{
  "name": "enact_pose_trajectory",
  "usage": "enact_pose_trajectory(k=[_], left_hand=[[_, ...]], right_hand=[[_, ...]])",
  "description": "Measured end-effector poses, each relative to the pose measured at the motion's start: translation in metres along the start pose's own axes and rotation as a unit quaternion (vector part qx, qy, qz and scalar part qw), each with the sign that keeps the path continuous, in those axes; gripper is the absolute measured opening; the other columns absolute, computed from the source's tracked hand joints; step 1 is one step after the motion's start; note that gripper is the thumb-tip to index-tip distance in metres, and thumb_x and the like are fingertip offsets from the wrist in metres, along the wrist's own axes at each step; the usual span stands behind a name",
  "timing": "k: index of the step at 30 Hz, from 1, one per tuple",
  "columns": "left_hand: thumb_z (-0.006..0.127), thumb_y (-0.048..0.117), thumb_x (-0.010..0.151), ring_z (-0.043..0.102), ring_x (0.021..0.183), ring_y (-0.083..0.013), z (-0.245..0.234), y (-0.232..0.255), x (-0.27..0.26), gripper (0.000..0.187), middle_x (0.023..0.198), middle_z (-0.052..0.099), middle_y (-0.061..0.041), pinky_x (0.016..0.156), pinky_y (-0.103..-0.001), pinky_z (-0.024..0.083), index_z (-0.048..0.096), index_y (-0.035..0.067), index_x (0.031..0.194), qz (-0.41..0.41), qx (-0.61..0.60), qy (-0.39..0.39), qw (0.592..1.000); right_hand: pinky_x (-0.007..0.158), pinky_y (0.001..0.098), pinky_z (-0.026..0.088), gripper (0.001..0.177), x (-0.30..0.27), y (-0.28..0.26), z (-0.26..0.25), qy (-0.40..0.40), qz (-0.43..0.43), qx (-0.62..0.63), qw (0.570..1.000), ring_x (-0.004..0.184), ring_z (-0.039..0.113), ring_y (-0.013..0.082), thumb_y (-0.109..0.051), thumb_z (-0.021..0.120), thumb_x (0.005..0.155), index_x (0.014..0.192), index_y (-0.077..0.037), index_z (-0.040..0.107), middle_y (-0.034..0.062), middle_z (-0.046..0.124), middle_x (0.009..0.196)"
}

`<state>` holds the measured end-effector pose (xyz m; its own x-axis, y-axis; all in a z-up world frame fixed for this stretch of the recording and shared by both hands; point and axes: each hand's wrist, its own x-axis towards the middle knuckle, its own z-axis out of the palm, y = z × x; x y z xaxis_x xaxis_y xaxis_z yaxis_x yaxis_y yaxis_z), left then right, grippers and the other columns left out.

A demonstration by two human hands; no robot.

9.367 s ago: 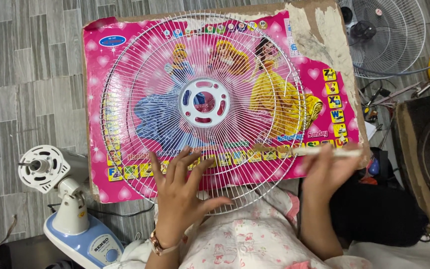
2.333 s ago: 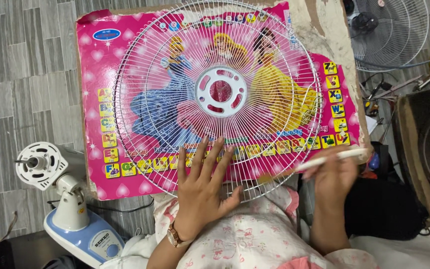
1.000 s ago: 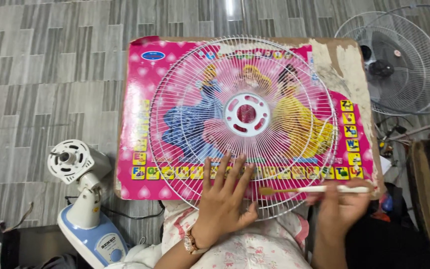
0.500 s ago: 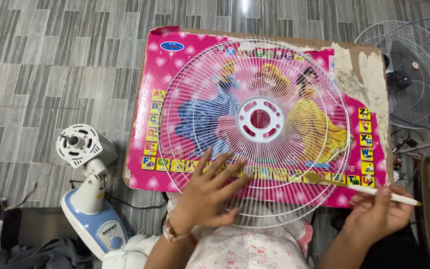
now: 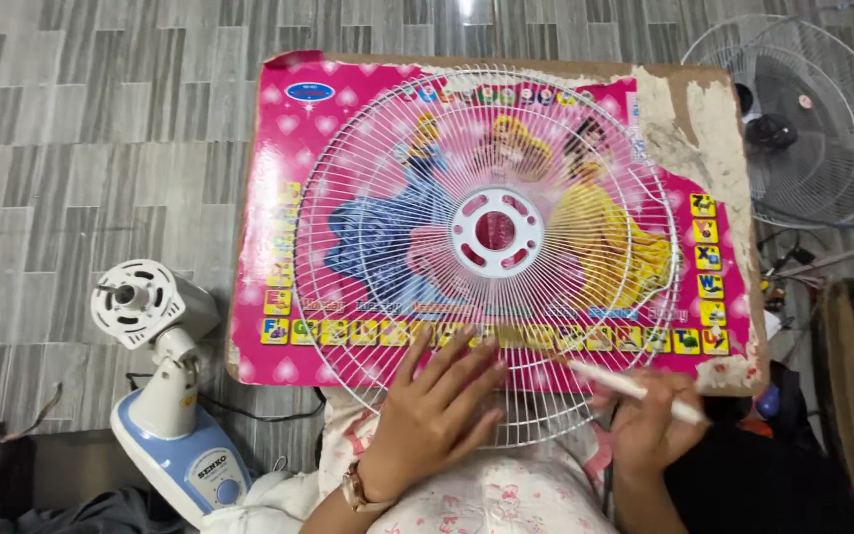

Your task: Cleaning a fan grill using a small brush

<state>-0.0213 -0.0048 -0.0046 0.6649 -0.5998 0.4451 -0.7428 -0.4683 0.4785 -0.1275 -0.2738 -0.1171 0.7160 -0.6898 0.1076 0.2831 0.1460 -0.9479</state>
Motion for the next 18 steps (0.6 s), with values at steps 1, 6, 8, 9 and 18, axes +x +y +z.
enact_pose_trajectory(k=[1, 6, 8, 9, 18], left_hand=[[0.065, 0.037, 0.097, 0.044, 0.144, -0.0286, 0.003, 0.001, 0.002, 0.048, 0.148, 0.057, -0.008, 0.122, -0.058, 0.021, 0.061, 0.012, 0.137, 0.004, -0.003, -0.004, 1.000], [0.070, 0.031, 0.093, 0.058, 0.133, -0.0258, 0.004, 0.009, 0.011, 0.046, 0.141, 0.062, -0.012, 0.119, -0.052, 0.030, 0.064, 0.006, 0.131, -0.028, 0.023, 0.028, 0.999], [0.070, 0.031, 0.093, 0.057, 0.134, -0.0256, 0.007, 0.009, 0.009, 0.047, 0.142, 0.061, -0.012, 0.119, -0.051, 0.030, 0.064, 0.007, 0.132, -0.026, 0.027, 0.027, 0.999], [0.070, 0.032, 0.093, 0.056, 0.136, -0.0254, 0.006, 0.008, 0.008, 0.047, 0.143, 0.061, -0.011, 0.119, -0.051, 0.030, 0.064, 0.008, 0.133, -0.024, 0.036, 0.025, 0.999], [0.071, 0.031, 0.092, 0.058, 0.134, -0.0267, 0.023, 0.002, -0.005, 0.044, 0.141, 0.064, -0.010, 0.120, -0.050, 0.031, 0.065, 0.011, 0.131, -0.017, 0.045, 0.044, 0.998]], right_hand=[[0.047, 0.0256, 0.059, 0.011, 0.008, -0.015, 0.011, 0.006, -0.001, -0.001, 1.000, 0.056, 0.067, 0.0236, -0.014, 0.051, 0.103, 0.107, -0.004, 0.052, 0.0095, 0.063, 0.090], [0.042, 0.0252, 0.042, 0.038, 0.067, -0.035, -0.003, 0.197, -0.088, -0.056, 0.975, 0.046, 0.049, 0.0150, -0.043, 0.047, 0.114, 0.092, -0.011, 0.052, 0.0052, 0.056, 0.074], [0.038, 0.0218, 0.043, 0.030, 0.037, -0.024, 0.007, 0.107, -0.076, -0.039, 0.991, 0.046, 0.053, 0.0105, -0.039, 0.050, 0.114, 0.097, -0.014, 0.054, 0.0011, 0.059, 0.075], [0.035, 0.0184, 0.044, 0.021, 0.021, -0.017, 0.015, 0.017, -0.060, -0.016, 0.998, 0.046, 0.058, 0.0061, -0.035, 0.052, 0.113, 0.103, -0.017, 0.057, -0.0029, 0.062, 0.076], [0.035, 0.0205, 0.045, 0.018, 0.029, -0.033, 0.024, -0.009, -0.080, -0.006, 0.997, 0.046, 0.057, 0.0114, -0.027, 0.044, 0.116, 0.104, -0.014, 0.049, 0.0034, 0.061, 0.079]])
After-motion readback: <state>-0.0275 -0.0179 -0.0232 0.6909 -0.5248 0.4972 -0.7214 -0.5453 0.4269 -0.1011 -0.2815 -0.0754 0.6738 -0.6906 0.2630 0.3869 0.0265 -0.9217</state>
